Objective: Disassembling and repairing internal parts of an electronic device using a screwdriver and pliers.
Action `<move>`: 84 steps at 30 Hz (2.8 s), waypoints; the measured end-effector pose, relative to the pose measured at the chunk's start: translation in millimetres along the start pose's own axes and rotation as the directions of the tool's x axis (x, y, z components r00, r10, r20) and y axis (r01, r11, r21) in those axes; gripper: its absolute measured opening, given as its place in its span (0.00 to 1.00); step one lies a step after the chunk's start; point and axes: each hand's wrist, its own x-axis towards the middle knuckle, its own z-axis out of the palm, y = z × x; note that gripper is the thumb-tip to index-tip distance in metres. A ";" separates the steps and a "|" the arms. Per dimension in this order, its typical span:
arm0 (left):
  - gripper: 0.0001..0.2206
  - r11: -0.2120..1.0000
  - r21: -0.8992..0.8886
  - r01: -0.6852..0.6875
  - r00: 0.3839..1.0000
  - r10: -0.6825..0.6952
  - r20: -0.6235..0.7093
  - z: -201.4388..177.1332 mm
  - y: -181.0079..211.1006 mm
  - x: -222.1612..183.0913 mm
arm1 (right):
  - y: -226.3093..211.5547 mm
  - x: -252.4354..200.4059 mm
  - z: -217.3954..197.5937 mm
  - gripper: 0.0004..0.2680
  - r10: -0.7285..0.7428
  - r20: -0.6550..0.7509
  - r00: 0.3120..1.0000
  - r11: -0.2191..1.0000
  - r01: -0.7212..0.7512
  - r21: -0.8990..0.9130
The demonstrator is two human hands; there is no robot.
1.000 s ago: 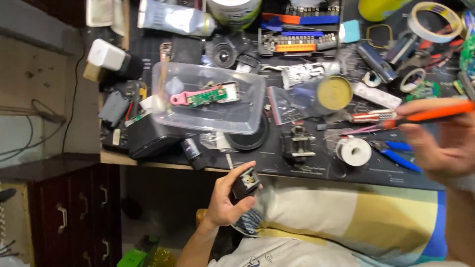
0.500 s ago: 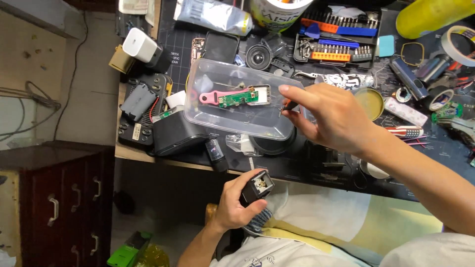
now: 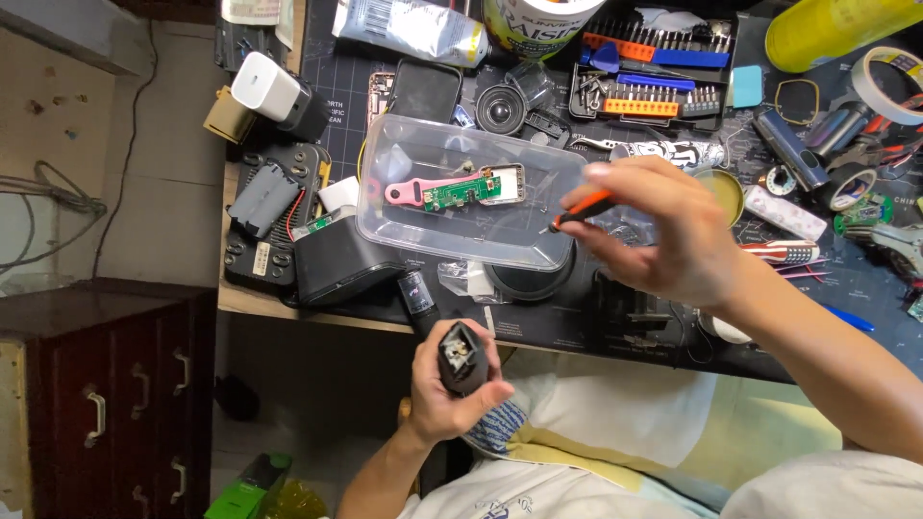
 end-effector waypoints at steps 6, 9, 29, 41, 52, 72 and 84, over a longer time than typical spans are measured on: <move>0.15 0.958 0.111 -0.263 0.964 0.265 -0.005 43.4 42.8 43.2 | -48.4 -10.7 -30.2 0.30 0.133 -0.181 0.974 0.923 -0.056 0.380; 0.13 0.877 0.297 -0.378 0.919 0.393 0.011 80.1 65.4 63.9 | -69.4 -24.2 -47.2 0.31 0.219 -0.255 0.942 0.914 -0.106 0.392; 0.21 0.861 -0.444 -0.247 0.940 0.325 0.106 249.1 33.3 90.5 | -70.3 -135.5 -157.1 0.31 -0.027 -0.672 0.740 0.961 0.204 0.185; 0.24 0.820 -0.532 -0.212 0.970 0.243 -0.012 293.9 24.1 79.5 | -73.9 -157.5 -172.8 0.32 -0.204 -0.716 0.667 0.928 0.365 0.076; 0.26 0.827 -0.507 -0.242 0.968 0.241 -0.069 305.0 7.5 89.9 | -75.9 -162.2 -177.5 0.31 -0.170 -0.736 0.655 0.970 0.243 -0.008; 0.25 0.879 -0.399 -0.262 0.928 0.343 0.148 285.6 25.6 158.7 | -13.8 -143.5 -182.7 0.28 0.016 -0.876 0.482 0.968 0.212 0.134; 0.35 0.895 -0.401 0.197 0.918 -0.025 0.396 253.8 9.1 180.8 | 9.9 -170.7 -179.5 0.37 0.235 -0.804 0.546 0.921 0.138 0.363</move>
